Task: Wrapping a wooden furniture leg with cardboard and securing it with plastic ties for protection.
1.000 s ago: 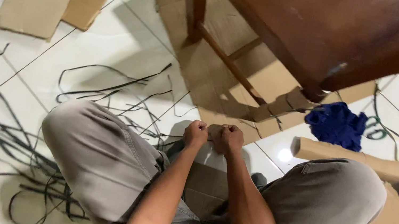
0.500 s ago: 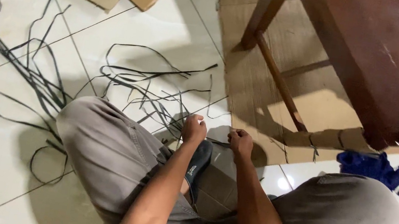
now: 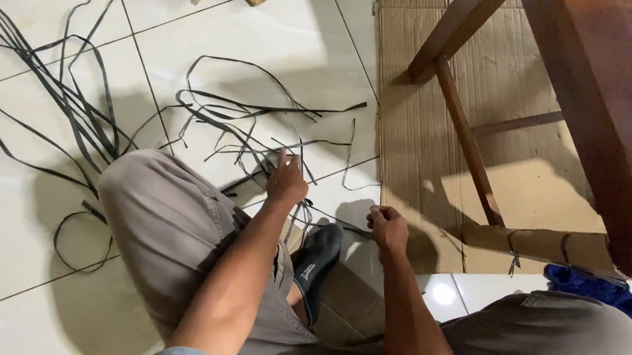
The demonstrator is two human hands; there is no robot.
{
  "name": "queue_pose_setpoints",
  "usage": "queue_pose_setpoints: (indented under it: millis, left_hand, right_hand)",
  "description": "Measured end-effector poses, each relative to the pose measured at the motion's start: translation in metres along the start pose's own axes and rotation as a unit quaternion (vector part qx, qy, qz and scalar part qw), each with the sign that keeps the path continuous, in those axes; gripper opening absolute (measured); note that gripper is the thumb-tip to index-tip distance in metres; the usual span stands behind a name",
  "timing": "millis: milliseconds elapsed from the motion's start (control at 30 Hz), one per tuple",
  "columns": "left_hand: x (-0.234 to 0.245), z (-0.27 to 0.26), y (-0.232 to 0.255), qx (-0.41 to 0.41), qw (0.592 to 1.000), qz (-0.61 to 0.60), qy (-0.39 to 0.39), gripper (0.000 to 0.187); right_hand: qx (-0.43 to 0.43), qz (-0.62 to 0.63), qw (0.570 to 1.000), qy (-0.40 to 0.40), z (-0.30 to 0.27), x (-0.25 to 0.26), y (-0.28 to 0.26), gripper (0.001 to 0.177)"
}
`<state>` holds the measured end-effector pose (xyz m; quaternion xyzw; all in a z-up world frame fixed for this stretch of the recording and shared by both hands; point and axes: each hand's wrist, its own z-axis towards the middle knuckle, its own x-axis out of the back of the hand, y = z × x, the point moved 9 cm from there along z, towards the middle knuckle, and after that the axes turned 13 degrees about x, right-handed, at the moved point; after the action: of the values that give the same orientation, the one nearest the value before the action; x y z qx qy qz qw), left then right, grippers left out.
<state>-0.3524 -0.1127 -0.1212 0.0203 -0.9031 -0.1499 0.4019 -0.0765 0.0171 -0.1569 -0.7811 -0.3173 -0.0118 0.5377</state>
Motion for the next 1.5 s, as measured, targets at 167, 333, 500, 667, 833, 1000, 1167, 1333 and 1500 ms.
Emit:
queue_pose_setpoints:
  millis: [167,333,500,667,833,1000,1167,1333,1500]
  left_hand:
    - [-0.021,0.008,0.001,-0.059,0.987,0.141,-0.042,0.056]
    - [-0.046,0.032,-0.012,-0.098,0.983,0.152,-0.021,0.049]
    - [-0.049,0.031,-0.015,-0.082,0.988,0.132,-0.025,0.056]
    - [-0.009,-0.023,0.038,-0.124,0.992,-0.002,0.039,0.058]
    - [0.05,-0.109,0.108,-0.269,0.936,-0.197,0.112,0.034]
    - [0.031,-0.102,0.102,-0.114,0.84,-0.486,-0.213,0.035]
    - [0.008,-0.111,0.116,-0.063,0.746,-0.537,-0.388,0.029]
    - [-0.016,-0.104,0.12,-0.045,0.742,-0.549,-0.381,0.028]
    - [-0.038,-0.104,0.124,-0.025,0.749,-0.572,-0.332,0.027]
  right_hand:
    - [0.019,-0.018,1.0,-0.016,0.001,-0.001,-0.006,0.026]
    - [0.012,-0.044,0.999,-0.019,-0.003,-0.003,-0.012,0.025]
    - [0.007,-0.073,0.997,-0.032,-0.001,-0.006,-0.004,0.024]
    - [0.012,-0.068,0.997,-0.031,-0.005,-0.007,-0.013,0.027]
    - [0.052,-0.046,0.998,-0.013,0.003,-0.01,-0.018,0.023]
    - [0.117,0.123,0.985,0.037,-0.03,0.008,-0.09,0.021]
    - [0.312,0.09,0.937,0.131,-0.05,0.044,-0.169,0.027]
    - [0.304,0.196,0.931,0.047,-0.041,0.037,-0.173,0.032]
    - [0.296,0.21,0.93,0.062,-0.061,0.054,-0.177,0.022]
